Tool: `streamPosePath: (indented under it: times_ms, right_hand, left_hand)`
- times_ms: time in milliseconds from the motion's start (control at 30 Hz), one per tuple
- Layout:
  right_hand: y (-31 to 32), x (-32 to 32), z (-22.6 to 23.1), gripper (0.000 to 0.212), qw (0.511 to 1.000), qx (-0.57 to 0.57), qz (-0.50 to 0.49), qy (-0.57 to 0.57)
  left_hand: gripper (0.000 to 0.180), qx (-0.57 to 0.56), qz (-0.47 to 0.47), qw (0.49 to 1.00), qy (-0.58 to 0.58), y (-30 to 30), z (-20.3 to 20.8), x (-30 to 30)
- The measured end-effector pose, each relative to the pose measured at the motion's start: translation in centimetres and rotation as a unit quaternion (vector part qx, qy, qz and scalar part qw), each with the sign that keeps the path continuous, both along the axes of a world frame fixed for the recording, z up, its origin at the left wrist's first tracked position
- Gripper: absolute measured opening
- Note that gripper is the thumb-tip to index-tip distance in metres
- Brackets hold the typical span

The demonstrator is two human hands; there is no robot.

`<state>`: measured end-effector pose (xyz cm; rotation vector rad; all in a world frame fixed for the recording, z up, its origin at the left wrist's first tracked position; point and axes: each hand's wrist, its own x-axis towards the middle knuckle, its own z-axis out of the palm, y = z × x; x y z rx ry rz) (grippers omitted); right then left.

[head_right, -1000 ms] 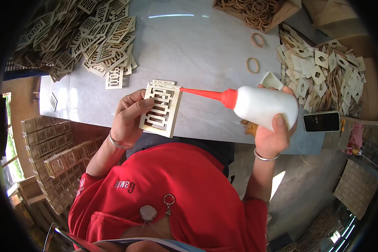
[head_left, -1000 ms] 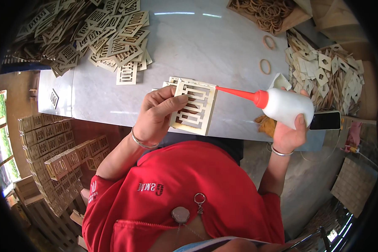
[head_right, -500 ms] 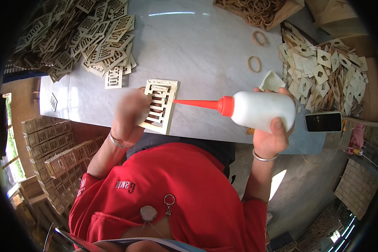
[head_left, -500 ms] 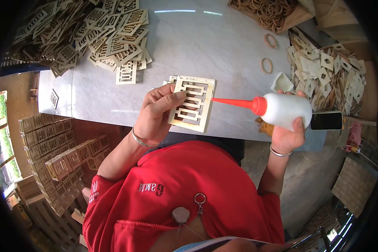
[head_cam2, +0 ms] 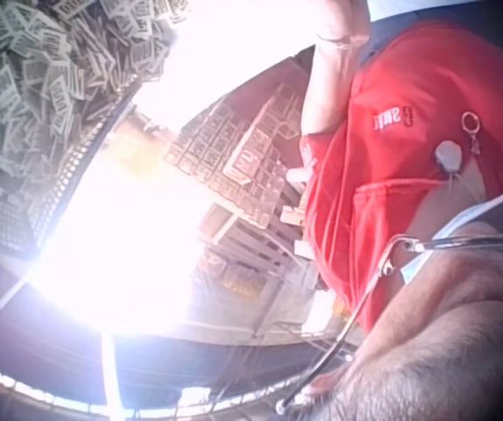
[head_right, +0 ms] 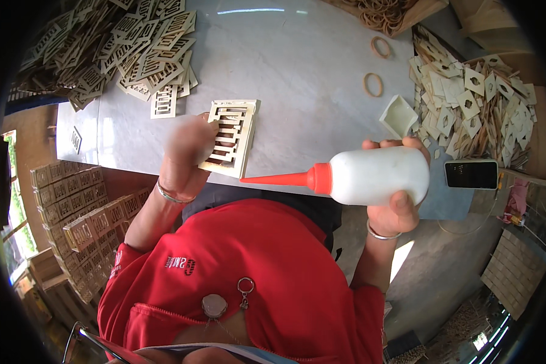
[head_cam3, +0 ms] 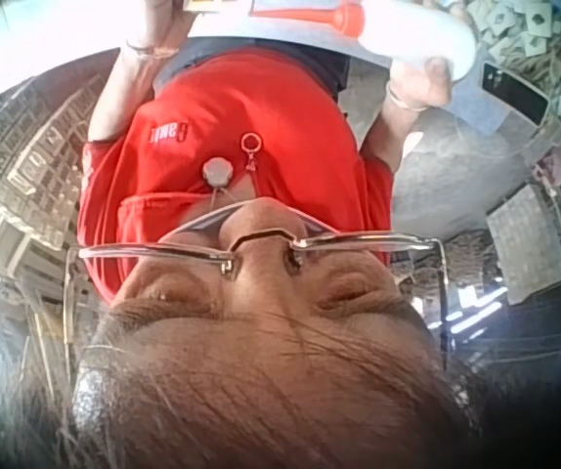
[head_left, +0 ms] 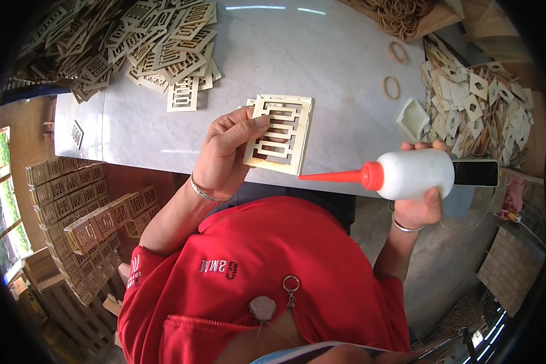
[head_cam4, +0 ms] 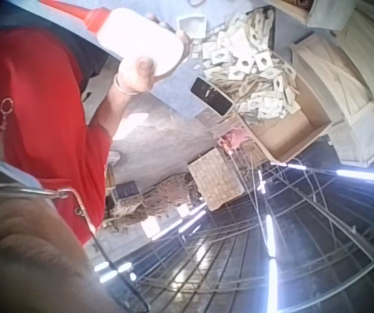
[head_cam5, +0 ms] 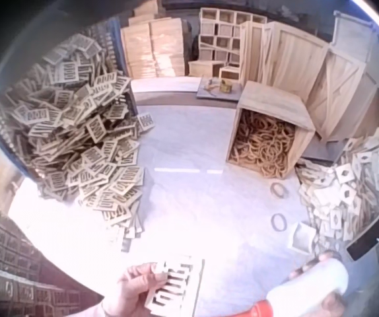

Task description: Assemble small laser-cut wooden boxes by applying glue to the edges and securing the pieces with rubber bands.

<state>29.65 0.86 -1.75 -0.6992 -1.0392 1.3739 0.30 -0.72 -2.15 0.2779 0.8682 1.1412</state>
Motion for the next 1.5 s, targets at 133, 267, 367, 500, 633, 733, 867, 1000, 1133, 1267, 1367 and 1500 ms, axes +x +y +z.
streamPosePath:
  times_ms: [133,267,367,500,633,733,867,1000,1133,1267,1367,1500]
  right_hand:
    - [-0.7,0.2,-0.4,0.073,0.999,-0.032,-0.021,0.033]
    - [-0.3,2.8,-2.3,0.057,0.976,-0.046,-0.188,0.102]
    - [-1.0,7.8,-4.6,0.045,0.951,-0.082,-0.26,0.148]
    - [-1.8,12.7,-7.9,0.047,0.901,-0.129,-0.391,0.139]
    - [-1.6,14.1,-9.8,0.049,0.885,-0.13,-0.446,0.015]
    - [-1.2,14.6,-9.8,0.044,0.856,-0.126,-0.495,-0.082]
    - [0.3,15.7,-8.1,0.022,0.69,-0.009,-0.527,-0.496]
    - [5.1,16.8,-5.0,0.03,0.694,-0.029,-0.424,-0.582]
    - [10.0,16.0,-4.8,0.056,0.542,-0.135,-0.316,-0.767]
    - [11.5,16.8,-6.1,0.071,0.498,-0.166,-0.278,-0.804]
    - [10.9,16.6,-5.7,0.069,0.534,-0.169,-0.302,-0.771]
    - [9.4,15.5,-5.0,0.056,0.597,-0.087,-0.329,-0.726]
  left_hand:
    - [0.017,0.019,-0.012,1.0,-0.022,0.3,-0.1,0.1]
    - [0.019,0.036,-0.003,0.999,0.036,-0.1,-1.1,0.0]
    - [0.017,0.038,-0.019,0.996,0.078,0.0,-1.7,0.5]
    - [0.014,0.016,-0.054,0.983,0.175,0.3,-2.7,2.0]
    - [0.014,0.028,-0.098,0.963,0.25,0.3,-4.8,3.5]
    - [0.012,0.047,-0.121,0.952,0.279,0.6,-4.5,5.1]
    - [0.014,0.071,-0.128,0.932,0.332,0.0,-7.3,5.3]
    - [0.017,0.092,-0.157,0.909,0.375,0.5,-6.8,6.1]
    - [0.026,0.11,-0.137,0.905,0.388,0.4,-7.8,6.7]
    - [0.038,0.127,-0.205,0.824,0.512,0.4,-6.9,6.1]
    - [0.045,0.231,-0.197,0.711,0.634,0.0,-6.3,5.7]
    - [0.045,0.273,-0.212,0.635,0.691,-0.6,-5.6,4.7]
